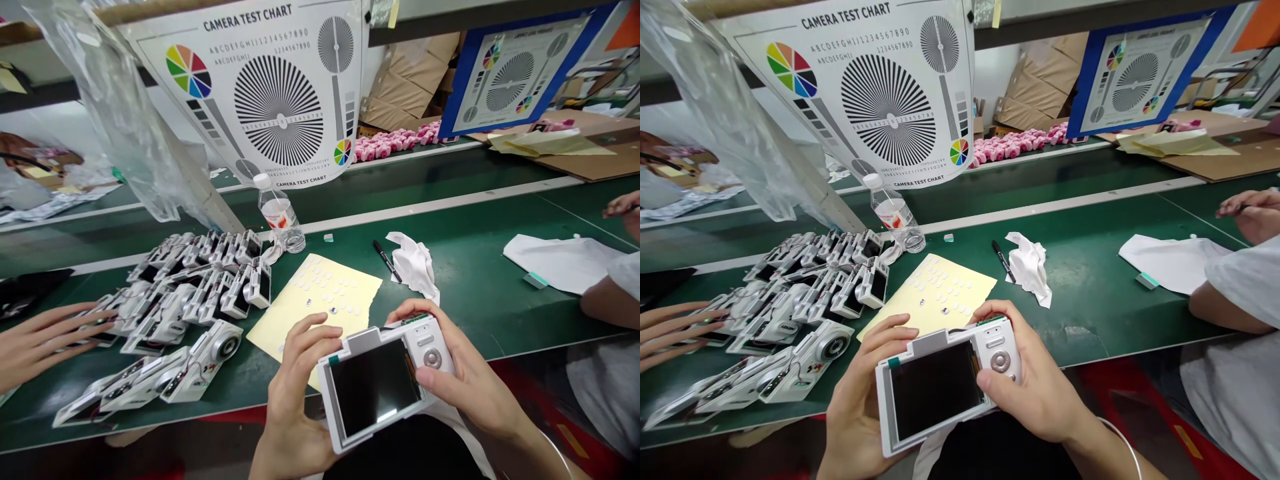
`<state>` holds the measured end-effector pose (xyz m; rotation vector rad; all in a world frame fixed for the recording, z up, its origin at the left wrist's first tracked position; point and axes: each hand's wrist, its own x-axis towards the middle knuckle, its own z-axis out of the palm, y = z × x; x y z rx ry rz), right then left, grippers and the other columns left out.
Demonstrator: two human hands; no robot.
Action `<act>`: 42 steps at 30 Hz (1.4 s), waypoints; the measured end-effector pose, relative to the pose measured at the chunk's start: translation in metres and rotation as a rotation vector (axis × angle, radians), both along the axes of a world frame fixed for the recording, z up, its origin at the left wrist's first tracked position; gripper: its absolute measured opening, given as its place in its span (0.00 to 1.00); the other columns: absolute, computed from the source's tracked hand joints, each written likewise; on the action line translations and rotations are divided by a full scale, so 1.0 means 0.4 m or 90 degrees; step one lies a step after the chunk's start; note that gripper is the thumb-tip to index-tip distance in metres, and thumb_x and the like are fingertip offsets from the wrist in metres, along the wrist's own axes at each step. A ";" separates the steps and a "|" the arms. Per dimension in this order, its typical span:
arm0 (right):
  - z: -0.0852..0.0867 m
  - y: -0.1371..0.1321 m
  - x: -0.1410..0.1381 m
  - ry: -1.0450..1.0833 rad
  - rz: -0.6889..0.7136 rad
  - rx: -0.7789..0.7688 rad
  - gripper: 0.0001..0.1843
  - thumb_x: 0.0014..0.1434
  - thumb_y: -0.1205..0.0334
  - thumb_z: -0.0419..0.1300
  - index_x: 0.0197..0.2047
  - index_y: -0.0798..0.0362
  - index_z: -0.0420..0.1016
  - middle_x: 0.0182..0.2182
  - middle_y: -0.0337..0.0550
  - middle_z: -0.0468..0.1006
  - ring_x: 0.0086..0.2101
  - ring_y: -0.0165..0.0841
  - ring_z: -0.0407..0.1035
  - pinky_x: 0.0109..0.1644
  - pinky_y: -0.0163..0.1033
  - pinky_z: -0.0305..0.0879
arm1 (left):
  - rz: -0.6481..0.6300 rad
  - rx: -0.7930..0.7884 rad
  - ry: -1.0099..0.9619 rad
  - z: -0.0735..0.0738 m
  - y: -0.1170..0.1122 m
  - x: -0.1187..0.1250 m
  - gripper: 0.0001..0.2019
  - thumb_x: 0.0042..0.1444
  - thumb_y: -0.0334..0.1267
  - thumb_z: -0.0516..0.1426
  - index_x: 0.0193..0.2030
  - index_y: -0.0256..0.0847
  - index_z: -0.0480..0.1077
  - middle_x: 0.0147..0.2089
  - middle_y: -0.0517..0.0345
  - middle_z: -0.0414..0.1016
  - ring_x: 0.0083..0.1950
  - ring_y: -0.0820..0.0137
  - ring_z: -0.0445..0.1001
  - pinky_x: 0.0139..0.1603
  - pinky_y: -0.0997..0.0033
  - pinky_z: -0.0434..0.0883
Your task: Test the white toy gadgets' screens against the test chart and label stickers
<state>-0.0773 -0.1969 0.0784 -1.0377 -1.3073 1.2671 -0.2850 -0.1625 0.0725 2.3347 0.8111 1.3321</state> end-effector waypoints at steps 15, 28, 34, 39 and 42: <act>0.003 -0.003 -0.001 0.007 0.029 -0.007 0.24 0.51 0.58 0.58 0.52 0.45 0.57 0.47 0.43 0.66 0.36 0.34 0.64 0.37 0.36 0.61 | 0.000 0.009 -0.017 0.010 -0.014 0.000 0.23 0.47 0.43 0.61 0.49 0.38 0.63 0.46 0.48 0.68 0.54 0.54 0.64 0.54 0.51 0.65; -0.021 0.005 -0.018 -0.034 -0.114 0.112 0.20 0.49 0.56 0.64 0.44 0.44 0.62 0.38 0.37 0.67 0.37 0.32 0.63 0.38 0.34 0.59 | 0.035 0.218 0.059 -0.006 -0.011 0.007 0.17 0.48 0.22 0.55 0.46 0.33 0.64 0.50 0.44 0.65 0.54 0.50 0.63 0.50 0.42 0.64; -0.018 0.001 -0.027 -0.056 -0.158 0.158 0.18 0.50 0.63 0.63 0.43 0.45 0.62 0.36 0.36 0.67 0.35 0.30 0.63 0.37 0.32 0.60 | 0.049 0.247 0.076 -0.009 -0.016 0.003 0.17 0.45 0.22 0.55 0.44 0.33 0.65 0.50 0.43 0.65 0.54 0.49 0.63 0.49 0.41 0.64; -0.011 -0.002 -0.019 -0.061 -0.126 0.151 0.14 0.54 0.63 0.58 0.44 0.45 0.62 0.37 0.37 0.68 0.37 0.31 0.64 0.37 0.32 0.60 | 0.057 0.222 0.068 -0.009 -0.009 0.003 0.19 0.45 0.23 0.56 0.46 0.34 0.64 0.50 0.44 0.65 0.54 0.49 0.63 0.50 0.42 0.64; -0.011 -0.003 -0.013 -0.053 -0.093 0.144 0.15 0.55 0.64 0.54 0.46 0.46 0.63 0.40 0.39 0.69 0.41 0.34 0.64 0.39 0.34 0.61 | 0.054 0.202 0.052 -0.010 -0.005 0.001 0.20 0.45 0.23 0.56 0.47 0.34 0.64 0.50 0.44 0.65 0.55 0.50 0.63 0.50 0.45 0.65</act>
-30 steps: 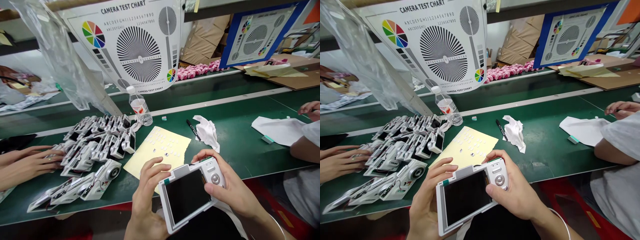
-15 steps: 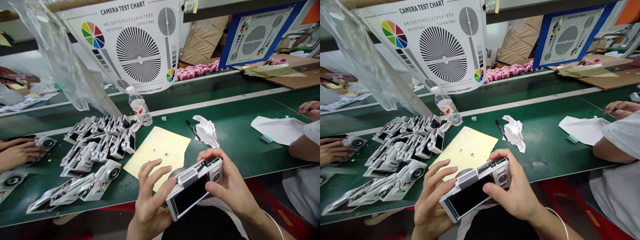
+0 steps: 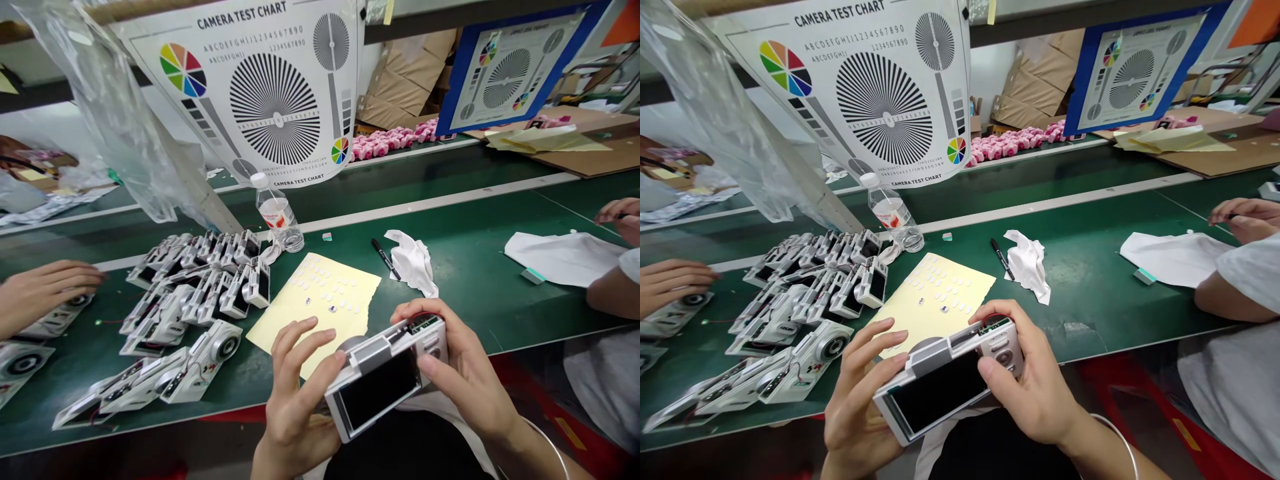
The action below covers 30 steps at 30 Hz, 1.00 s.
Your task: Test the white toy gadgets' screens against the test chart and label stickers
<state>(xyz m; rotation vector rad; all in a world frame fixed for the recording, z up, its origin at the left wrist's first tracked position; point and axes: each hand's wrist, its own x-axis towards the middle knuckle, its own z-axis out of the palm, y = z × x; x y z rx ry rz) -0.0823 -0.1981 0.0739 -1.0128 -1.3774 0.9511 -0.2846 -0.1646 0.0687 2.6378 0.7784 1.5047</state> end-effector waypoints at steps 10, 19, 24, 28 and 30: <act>0.008 0.006 -0.002 -0.027 -0.015 -0.020 0.16 0.51 0.66 0.55 0.44 0.46 0.63 0.39 0.39 0.70 0.38 0.33 0.66 0.33 0.33 0.61 | -0.005 -0.024 -0.010 0.002 0.007 0.003 0.21 0.46 0.24 0.57 0.49 0.36 0.63 0.50 0.45 0.65 0.56 0.51 0.62 0.52 0.47 0.64; 0.002 0.008 0.002 -0.034 -0.035 -0.032 0.15 0.51 0.66 0.56 0.43 0.47 0.63 0.37 0.39 0.71 0.37 0.33 0.66 0.33 0.33 0.62 | -0.003 -0.032 0.005 0.000 0.012 0.005 0.22 0.46 0.26 0.57 0.50 0.37 0.63 0.51 0.45 0.65 0.55 0.52 0.63 0.52 0.46 0.64; -0.008 0.011 0.019 0.025 0.008 -0.051 0.13 0.57 0.61 0.52 0.46 0.48 0.65 0.42 0.42 0.71 0.42 0.36 0.66 0.38 0.35 0.62 | -0.009 -0.087 0.005 -0.011 0.030 0.009 0.23 0.46 0.35 0.60 0.51 0.38 0.62 0.49 0.46 0.65 0.56 0.54 0.62 0.55 0.49 0.64; -0.052 0.046 0.036 0.064 -0.009 -0.140 0.12 0.60 0.57 0.51 0.46 0.50 0.67 0.41 0.42 0.72 0.35 0.32 0.67 0.35 0.34 0.63 | 0.042 -0.229 0.073 -0.048 0.064 0.021 0.32 0.45 0.41 0.61 0.57 0.39 0.56 0.53 0.45 0.63 0.57 0.54 0.62 0.55 0.50 0.65; -0.095 0.079 0.052 0.106 -0.025 -0.190 0.14 0.58 0.55 0.54 0.45 0.51 0.68 0.38 0.42 0.73 0.32 0.31 0.68 0.33 0.34 0.64 | 0.104 -0.306 0.127 -0.079 0.084 0.026 0.37 0.47 0.42 0.61 0.61 0.40 0.48 0.56 0.42 0.61 0.58 0.53 0.62 0.54 0.48 0.66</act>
